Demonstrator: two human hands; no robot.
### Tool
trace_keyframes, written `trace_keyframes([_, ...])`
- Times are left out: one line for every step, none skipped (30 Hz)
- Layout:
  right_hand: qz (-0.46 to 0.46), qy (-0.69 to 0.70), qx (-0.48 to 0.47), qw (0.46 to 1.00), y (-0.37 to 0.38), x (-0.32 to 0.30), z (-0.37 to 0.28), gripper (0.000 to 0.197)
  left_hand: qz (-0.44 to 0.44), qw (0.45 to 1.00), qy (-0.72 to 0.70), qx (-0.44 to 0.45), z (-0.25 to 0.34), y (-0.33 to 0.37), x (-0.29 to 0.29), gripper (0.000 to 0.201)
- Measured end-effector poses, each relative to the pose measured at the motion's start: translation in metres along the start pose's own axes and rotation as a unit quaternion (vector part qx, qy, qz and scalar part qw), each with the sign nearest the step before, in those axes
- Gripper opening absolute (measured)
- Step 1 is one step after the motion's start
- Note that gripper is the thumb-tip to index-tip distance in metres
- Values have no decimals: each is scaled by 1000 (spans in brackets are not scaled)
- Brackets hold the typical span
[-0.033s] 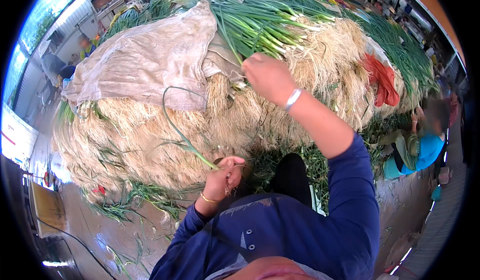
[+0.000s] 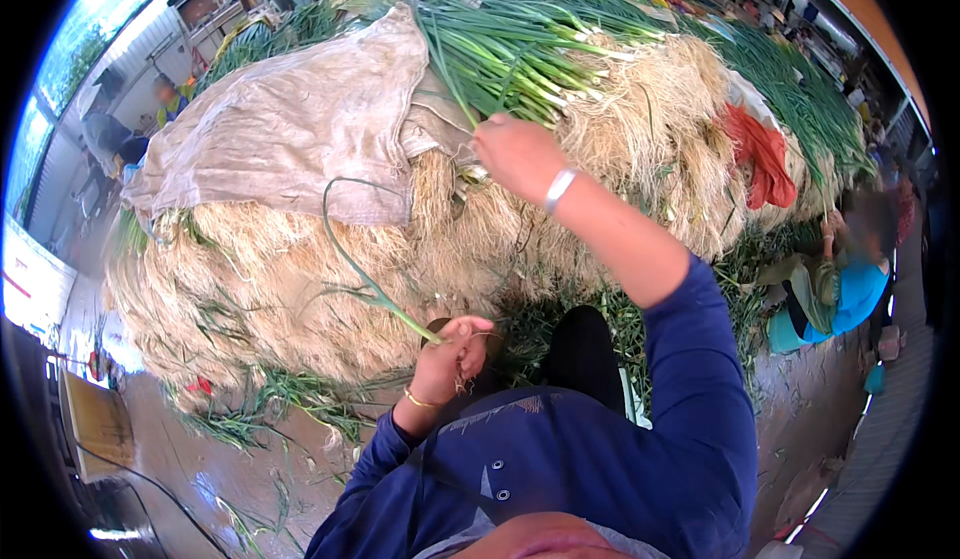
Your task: The person sorts through bundles of green onions by hand, removing individual stalks from a large pile and arranging them into smaller groups.
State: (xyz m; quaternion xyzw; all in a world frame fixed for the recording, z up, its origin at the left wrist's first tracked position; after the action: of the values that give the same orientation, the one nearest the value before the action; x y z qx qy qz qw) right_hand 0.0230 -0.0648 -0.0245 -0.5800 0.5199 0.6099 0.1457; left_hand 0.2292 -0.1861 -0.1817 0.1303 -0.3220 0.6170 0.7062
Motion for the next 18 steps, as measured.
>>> trace_keyframes([4,7,20,1000,7,26,18,28,-10,1000,14,-2,-5,3,4,27])
trace_keyframes([13,-11,71,997,10,50,40,27,1,999,41,-13,-8,4,8,27])
trace_keyframes([24,-28,120,992,16,70,59,27,14,997,68,-19,-7,1,12,27])
trace_keyframes([-41,1,155,987,22,90,73,30,26,995,94,-22,-8,-1,12,27])
trace_keyframes([-46,77,197,976,21,96,70,27,37,996,76,-12,-10,-2,4,25])
trace_keyframes([45,56,148,986,21,116,78,24,55,995,79,23,-14,-2,-4,24])
trace_keyframes([62,119,141,981,16,105,60,23,65,993,81,52,-12,-5,-17,24])
trace_keyframes([79,184,135,970,-1,85,37,22,76,991,84,77,-11,-7,-24,25])
trace_keyframes([92,253,139,953,-27,75,26,23,111,985,83,99,-12,-5,-20,26])
trace_keyframes([106,320,139,931,-53,69,16,23,147,978,82,122,-12,-4,-14,27])
trace_keyframes([66,360,151,918,-81,73,6,23,187,968,80,147,-13,-6,-11,29])
trace_keyframes([25,398,161,903,-110,77,-6,23,176,968,93,155,-17,-5,-9,30])
trace_keyframes([-27,432,194,880,-138,84,-16,22,165,967,107,161,-21,-4,-8,32])
trace_keyframes([-79,467,223,852,-164,95,-28,20,156,965,121,170,-26,-3,-8,34])
trace_keyframes([-95,516,240,817,-189,115,-37,21,179,970,87,137,-37,-4,-10,29])
trace_keyframes([-113,564,255,778,-207,129,-42,22,173,969,143,102,-47,-8,-15,27])
trace_keyframes([-153,602,286,730,-214,123,-44,23,168,963,199,68,-50,-12,-14,25])
trace_keyframes([-193,637,314,677,-222,115,-48,24,163,953,254,34,-54,-15,-11,23])
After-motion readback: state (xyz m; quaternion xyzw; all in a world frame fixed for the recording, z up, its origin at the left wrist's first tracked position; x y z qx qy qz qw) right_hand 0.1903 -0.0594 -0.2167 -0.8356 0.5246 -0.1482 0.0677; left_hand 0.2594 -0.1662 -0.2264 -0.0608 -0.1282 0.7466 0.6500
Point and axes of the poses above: each hand's wrist, its own y-axis towards the middle knuckle, its own x-axis out of the palm, z = x × y, the point moved 4 cm from there along y, towards the middle knuckle, and after that the axes turned 10 degrees about z, right-handed, at the moved point
